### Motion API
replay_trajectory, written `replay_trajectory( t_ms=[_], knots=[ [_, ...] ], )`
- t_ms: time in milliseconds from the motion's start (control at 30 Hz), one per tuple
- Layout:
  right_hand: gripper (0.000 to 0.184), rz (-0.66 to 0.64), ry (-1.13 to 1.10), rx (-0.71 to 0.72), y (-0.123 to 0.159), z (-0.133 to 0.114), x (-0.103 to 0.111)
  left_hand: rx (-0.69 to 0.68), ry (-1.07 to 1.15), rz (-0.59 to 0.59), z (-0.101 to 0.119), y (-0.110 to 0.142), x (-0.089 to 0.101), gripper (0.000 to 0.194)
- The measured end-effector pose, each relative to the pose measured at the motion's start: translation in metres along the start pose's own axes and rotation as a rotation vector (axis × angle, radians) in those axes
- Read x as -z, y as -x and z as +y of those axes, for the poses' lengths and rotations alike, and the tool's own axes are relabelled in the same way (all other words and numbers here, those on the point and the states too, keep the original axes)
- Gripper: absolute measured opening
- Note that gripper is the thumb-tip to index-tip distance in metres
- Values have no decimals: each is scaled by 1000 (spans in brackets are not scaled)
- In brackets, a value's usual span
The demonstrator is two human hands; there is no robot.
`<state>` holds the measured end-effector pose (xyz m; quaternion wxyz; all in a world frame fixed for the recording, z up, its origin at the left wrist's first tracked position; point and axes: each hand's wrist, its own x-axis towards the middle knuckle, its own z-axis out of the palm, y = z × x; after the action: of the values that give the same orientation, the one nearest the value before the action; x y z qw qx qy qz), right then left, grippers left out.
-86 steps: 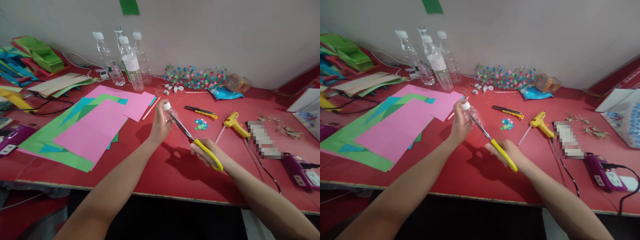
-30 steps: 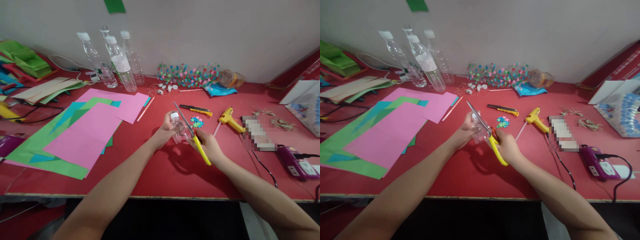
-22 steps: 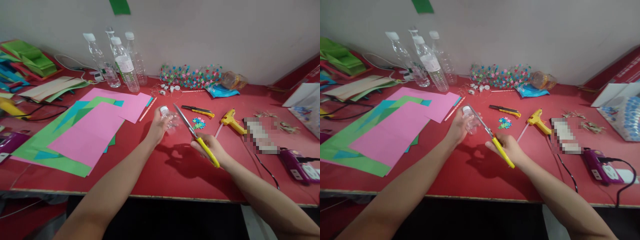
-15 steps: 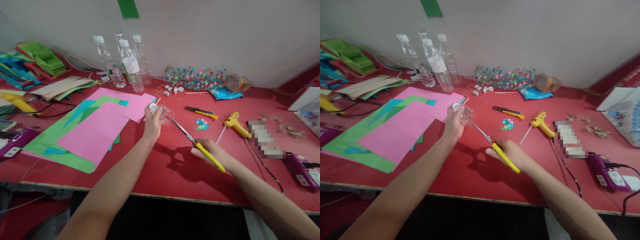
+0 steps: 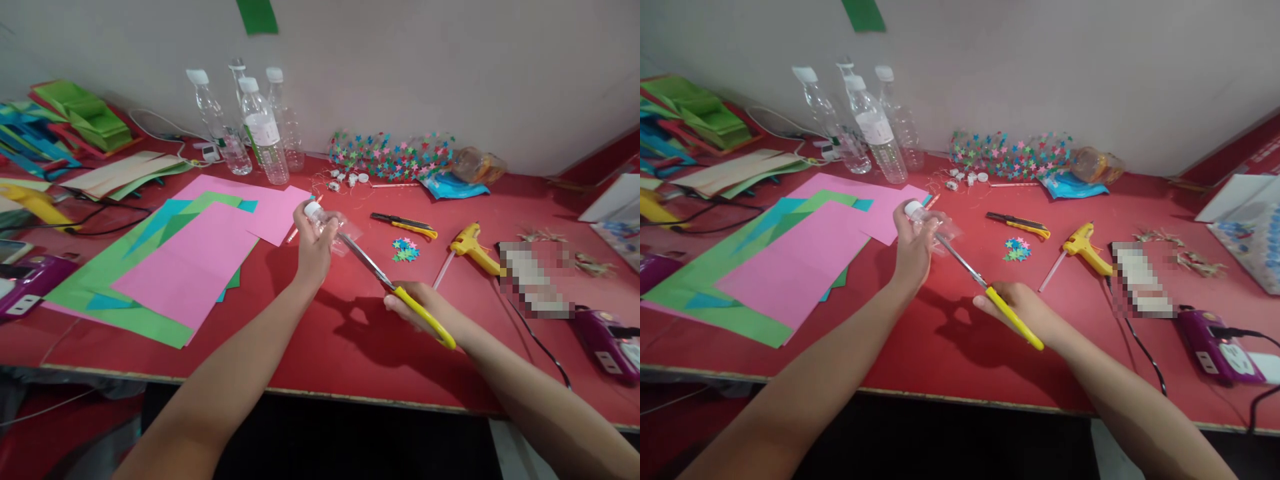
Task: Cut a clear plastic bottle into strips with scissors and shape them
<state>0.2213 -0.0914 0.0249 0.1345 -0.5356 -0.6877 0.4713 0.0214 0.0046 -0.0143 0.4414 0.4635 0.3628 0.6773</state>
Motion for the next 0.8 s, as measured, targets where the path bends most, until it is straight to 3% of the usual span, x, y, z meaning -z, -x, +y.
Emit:
replay_trajectory(
  t_ms=[800],
  knots=[
    [45, 28, -62, -8, -1, 1, -3, -134, -113, -27, 11, 5, -3, 43]
  ],
)
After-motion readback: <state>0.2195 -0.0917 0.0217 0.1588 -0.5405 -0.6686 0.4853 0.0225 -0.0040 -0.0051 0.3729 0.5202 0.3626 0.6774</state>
